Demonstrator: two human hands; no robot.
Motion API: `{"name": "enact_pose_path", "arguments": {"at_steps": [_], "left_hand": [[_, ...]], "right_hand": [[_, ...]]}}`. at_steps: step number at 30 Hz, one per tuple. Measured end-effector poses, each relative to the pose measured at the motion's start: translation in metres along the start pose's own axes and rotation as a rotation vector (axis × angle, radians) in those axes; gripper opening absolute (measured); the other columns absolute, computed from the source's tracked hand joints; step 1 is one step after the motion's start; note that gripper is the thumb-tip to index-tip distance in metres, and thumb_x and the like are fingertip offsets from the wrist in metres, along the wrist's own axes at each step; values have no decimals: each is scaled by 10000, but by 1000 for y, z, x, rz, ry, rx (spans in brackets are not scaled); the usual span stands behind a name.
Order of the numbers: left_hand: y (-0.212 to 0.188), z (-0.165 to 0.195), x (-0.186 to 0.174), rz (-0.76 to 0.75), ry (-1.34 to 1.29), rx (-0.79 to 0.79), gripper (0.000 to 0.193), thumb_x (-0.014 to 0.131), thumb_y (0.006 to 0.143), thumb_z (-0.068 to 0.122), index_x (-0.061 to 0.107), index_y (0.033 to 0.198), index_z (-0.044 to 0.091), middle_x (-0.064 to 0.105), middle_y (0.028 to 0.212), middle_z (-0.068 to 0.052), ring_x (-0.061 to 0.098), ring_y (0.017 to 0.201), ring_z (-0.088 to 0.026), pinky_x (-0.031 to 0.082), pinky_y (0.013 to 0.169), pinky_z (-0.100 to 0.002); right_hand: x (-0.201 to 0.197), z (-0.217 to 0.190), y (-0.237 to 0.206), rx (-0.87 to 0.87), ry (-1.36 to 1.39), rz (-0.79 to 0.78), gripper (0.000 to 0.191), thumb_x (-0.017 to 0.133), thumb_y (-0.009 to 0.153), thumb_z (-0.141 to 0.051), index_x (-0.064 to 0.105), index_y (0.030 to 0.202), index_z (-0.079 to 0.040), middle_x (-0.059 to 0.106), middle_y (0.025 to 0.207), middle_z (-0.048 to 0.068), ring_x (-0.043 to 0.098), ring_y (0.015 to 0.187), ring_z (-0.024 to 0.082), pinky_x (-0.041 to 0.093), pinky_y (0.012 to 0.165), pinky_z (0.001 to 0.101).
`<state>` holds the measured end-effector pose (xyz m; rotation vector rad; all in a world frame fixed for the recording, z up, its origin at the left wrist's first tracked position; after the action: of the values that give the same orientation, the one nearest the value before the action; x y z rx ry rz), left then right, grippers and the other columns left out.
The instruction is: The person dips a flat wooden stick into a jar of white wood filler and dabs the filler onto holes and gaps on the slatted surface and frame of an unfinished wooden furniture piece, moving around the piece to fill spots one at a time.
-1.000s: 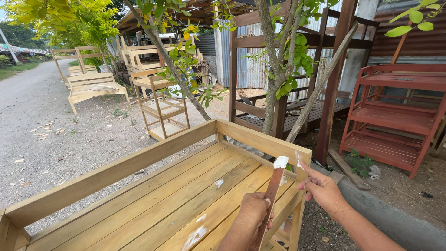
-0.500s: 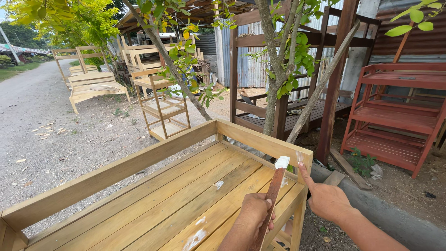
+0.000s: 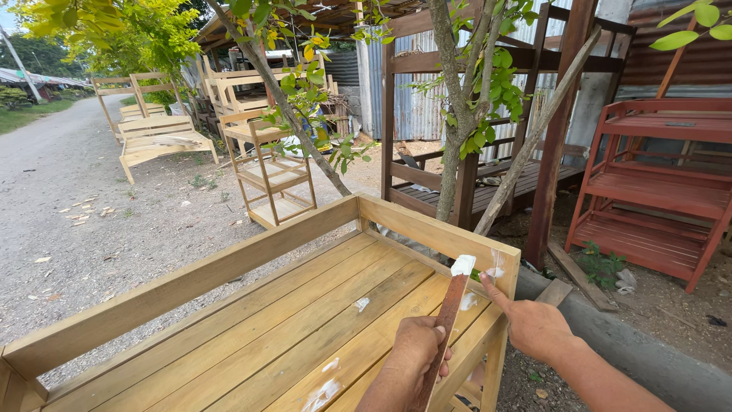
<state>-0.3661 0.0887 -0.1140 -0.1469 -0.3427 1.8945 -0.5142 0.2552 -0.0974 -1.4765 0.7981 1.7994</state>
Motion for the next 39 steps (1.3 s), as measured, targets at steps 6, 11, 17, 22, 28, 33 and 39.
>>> {"name": "enact_pose_path", "arguments": {"at_steps": [6, 11, 17, 22, 28, 33, 39], "left_hand": [[3, 3, -7, -24, -35, 32, 316, 500, 1052, 132, 668, 1235, -64, 602, 636, -74, 520, 381, -155, 382, 348, -322], [6, 4, -6, -5, -18, 9, 313, 508, 1041, 141, 678, 1272, 16, 596, 630, -65, 513, 382, -150, 395, 362, -319], [7, 4, 2, -18, -25, 5, 323, 498, 1044, 144, 678, 1295, 49, 596, 630, -60, 508, 393, -147, 403, 379, -318], [5, 2, 6, -9, -27, -23, 346, 499, 1047, 157, 681, 1319, 42, 590, 630, -46, 491, 388, -134, 399, 380, -303], [5, 1, 2, -12, -20, -24, 344, 495, 1050, 152, 662, 1331, 45, 601, 648, -50, 501, 397, -138, 406, 388, -306], [7, -1, 2, -19, -11, -5, 343, 504, 1049, 157, 680, 1311, 23, 599, 632, -51, 500, 384, -136, 404, 371, -305], [8, -1, -5, -5, -16, 2, 339, 508, 1045, 151, 687, 1295, 9, 601, 629, -61, 501, 373, -144, 397, 356, -312]], "right_hand": [[-13, 4, -7, -62, 219, 51, 950, 512, 949, -150, -86, 1596, -504, 758, 887, 110, 739, 818, 299, 574, 841, 470], [-35, 17, -14, 98, 138, -9, 939, 472, 987, -178, -105, 1642, -522, 793, 928, 101, 760, 844, 293, 605, 850, 432], [-41, 17, -15, 40, 19, 80, 915, 512, 936, -182, -2, 1577, -587, 720, 1098, -8, 735, 940, 247, 609, 840, 433], [-27, 16, -18, 33, 56, 22, 809, 508, 955, -204, 152, 1559, -608, 732, 1061, -11, 735, 949, 208, 607, 849, 396], [-26, 14, -21, 38, 124, 100, 835, 537, 917, -194, 148, 1590, -497, 744, 1037, -10, 742, 904, 231, 606, 813, 406], [-21, 4, -17, 58, 61, 46, 874, 555, 937, -232, 63, 1641, -393, 767, 955, 40, 746, 876, 236, 596, 810, 407], [-18, 0, -19, 13, 91, 44, 900, 536, 925, -186, 48, 1601, -526, 758, 904, 41, 739, 823, 247, 603, 792, 420]]}}
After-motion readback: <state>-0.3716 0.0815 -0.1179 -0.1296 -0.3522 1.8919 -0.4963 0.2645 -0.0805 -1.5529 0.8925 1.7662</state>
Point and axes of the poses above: each hand's wrist, its own y-axis towards the middle knuckle, its own x-axis out of the palm, z = x × y, the point moved 5 cm from there along y, towards the middle knuckle
